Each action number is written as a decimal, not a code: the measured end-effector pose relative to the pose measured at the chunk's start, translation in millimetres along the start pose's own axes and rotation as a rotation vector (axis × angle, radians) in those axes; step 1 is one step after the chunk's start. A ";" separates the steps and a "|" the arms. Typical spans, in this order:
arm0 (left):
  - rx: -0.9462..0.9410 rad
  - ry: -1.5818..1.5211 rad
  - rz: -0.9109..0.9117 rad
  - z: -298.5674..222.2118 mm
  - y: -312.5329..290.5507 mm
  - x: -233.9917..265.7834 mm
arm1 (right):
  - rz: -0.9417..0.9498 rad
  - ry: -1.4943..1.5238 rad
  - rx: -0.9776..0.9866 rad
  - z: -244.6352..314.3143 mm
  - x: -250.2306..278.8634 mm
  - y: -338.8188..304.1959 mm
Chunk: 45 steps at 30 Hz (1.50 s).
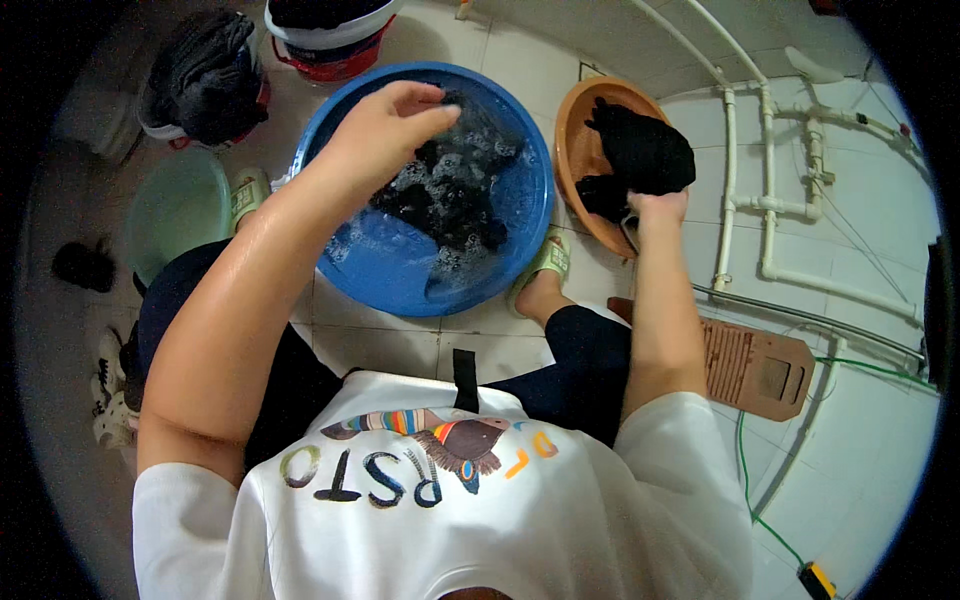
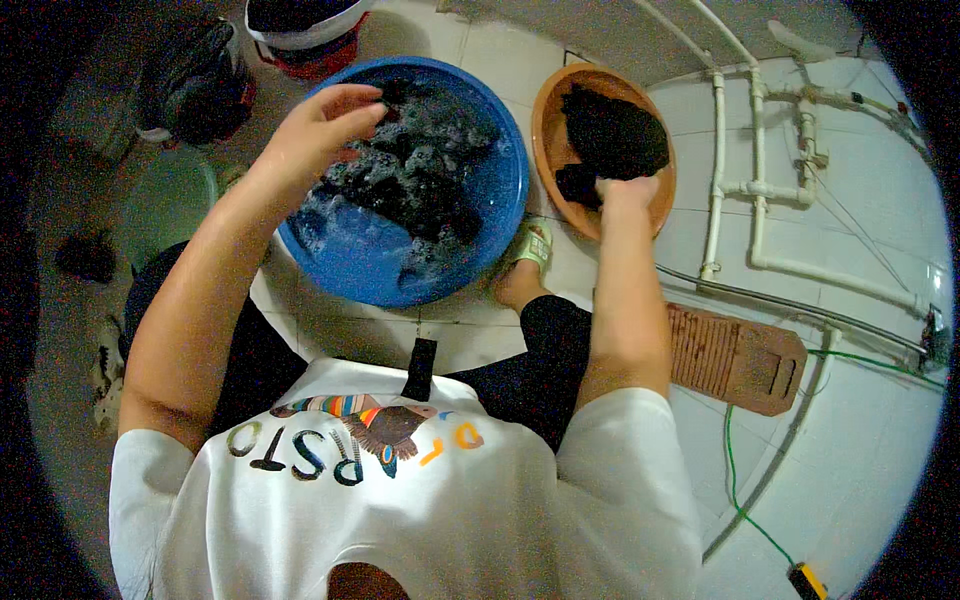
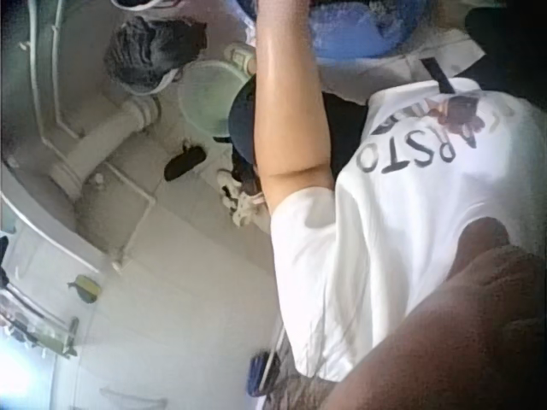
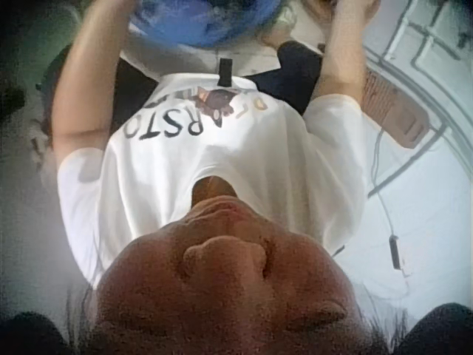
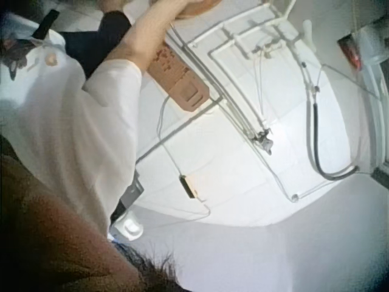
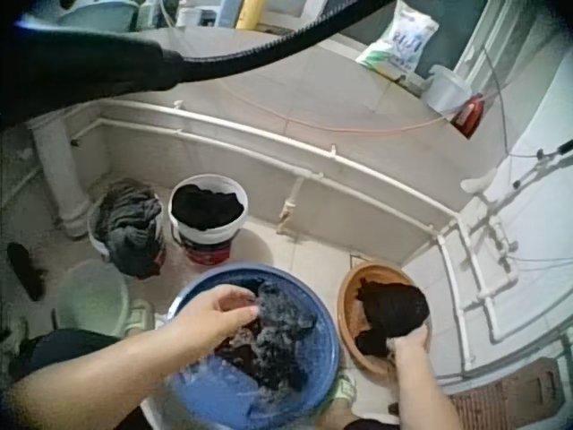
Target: The person washes dark-colored clothes by hand in a blue basin filled with soapy water. They repeatedly submerge, scrub, and wring out the garments, then transfer them to a brown basin. Later, they wash a patterned cloth in the same manner.
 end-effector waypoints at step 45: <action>-0.236 0.592 -0.073 15.3 11.5 20.5 | 1.094 -0.284 0.317 100.3 -321.3 -275.5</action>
Point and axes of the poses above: each hand's wrist, its own y-axis towards the middle knuckle, its own x-axis out of the back of the hand, z = x × y, the point moved 9 cm from there along y, towards the middle knuckle, and after that the axes turned 12 degrees about -y, right-handed, at the moved point
